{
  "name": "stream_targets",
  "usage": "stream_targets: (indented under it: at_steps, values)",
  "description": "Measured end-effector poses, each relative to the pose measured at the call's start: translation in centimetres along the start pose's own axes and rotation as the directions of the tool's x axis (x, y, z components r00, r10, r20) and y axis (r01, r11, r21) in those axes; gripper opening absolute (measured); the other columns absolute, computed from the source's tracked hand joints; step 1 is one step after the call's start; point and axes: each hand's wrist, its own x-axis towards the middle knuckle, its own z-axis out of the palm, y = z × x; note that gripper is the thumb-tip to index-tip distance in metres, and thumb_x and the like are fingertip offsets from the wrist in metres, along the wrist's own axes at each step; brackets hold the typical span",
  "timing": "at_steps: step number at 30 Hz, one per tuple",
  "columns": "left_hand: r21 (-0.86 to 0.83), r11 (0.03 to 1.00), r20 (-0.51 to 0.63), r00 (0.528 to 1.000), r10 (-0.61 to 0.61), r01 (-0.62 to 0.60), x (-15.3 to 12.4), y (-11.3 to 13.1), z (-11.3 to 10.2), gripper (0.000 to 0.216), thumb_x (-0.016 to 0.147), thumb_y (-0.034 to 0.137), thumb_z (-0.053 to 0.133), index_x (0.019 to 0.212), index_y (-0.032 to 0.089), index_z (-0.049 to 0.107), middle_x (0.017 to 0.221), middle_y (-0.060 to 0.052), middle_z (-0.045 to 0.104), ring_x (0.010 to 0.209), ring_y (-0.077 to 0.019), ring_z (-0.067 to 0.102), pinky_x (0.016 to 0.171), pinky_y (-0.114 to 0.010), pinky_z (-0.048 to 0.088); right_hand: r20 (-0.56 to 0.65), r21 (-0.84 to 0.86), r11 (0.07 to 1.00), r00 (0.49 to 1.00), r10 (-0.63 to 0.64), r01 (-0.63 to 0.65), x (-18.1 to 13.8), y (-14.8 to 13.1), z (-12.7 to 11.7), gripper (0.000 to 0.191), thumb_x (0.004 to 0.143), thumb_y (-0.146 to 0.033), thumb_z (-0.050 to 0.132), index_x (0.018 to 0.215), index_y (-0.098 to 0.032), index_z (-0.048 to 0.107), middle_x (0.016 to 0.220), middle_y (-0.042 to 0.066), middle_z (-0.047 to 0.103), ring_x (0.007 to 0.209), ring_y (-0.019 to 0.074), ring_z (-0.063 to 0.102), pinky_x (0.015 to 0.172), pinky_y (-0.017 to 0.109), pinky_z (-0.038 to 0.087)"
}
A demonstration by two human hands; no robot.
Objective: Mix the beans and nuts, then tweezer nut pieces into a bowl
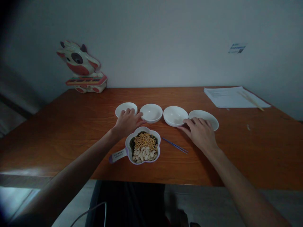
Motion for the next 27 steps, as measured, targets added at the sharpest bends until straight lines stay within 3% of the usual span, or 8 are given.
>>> stream_targets:
  at_steps: [4,15,27]
  values:
    - [-0.025,0.998,-0.032,0.998,-0.050,0.049,-0.8,-0.6,0.1,0.054,0.103,0.062,0.038,0.113,0.019,0.069,0.114,-0.020,0.063,0.109,-0.0398,0.056,0.090,-0.048,0.040,-0.010,-0.005,1.000,1.000,-0.021,0.021,0.7,-0.9,0.0,0.047,0.102,-0.057,0.042,0.109,-0.021,0.071,0.101,0.013,0.073,0.095,0.0305,0.062,0.081,0.040,0.037]
    - [-0.016,0.986,-0.025,0.986,-0.166,0.165,-4.7,-2.1,0.4,0.049,0.104,0.060,0.037,0.119,0.022,0.065,0.114,-0.018,0.060,0.108,-0.0376,0.055,0.087,-0.047,0.045,-0.047,0.043,0.996,0.996,-0.072,0.074,2.8,-4.4,-0.1,0.046,0.103,-0.056,0.041,0.112,-0.021,0.070,0.101,0.011,0.073,0.095,0.0293,0.062,0.081,0.039,0.037]
    - [-0.013,0.992,-0.087,0.988,-0.128,0.127,-7.7,-3.4,0.8,0.038,0.106,0.052,0.042,0.118,0.021,0.062,0.110,-0.014,0.062,0.102,-0.0324,0.057,0.088,-0.046,0.046,-0.056,0.054,0.992,0.993,-0.108,0.111,1.8,-7.1,-1.8,0.041,0.104,-0.052,0.043,0.110,-0.022,0.071,0.092,0.009,0.070,0.088,0.0269,0.060,0.078,0.037,0.035]
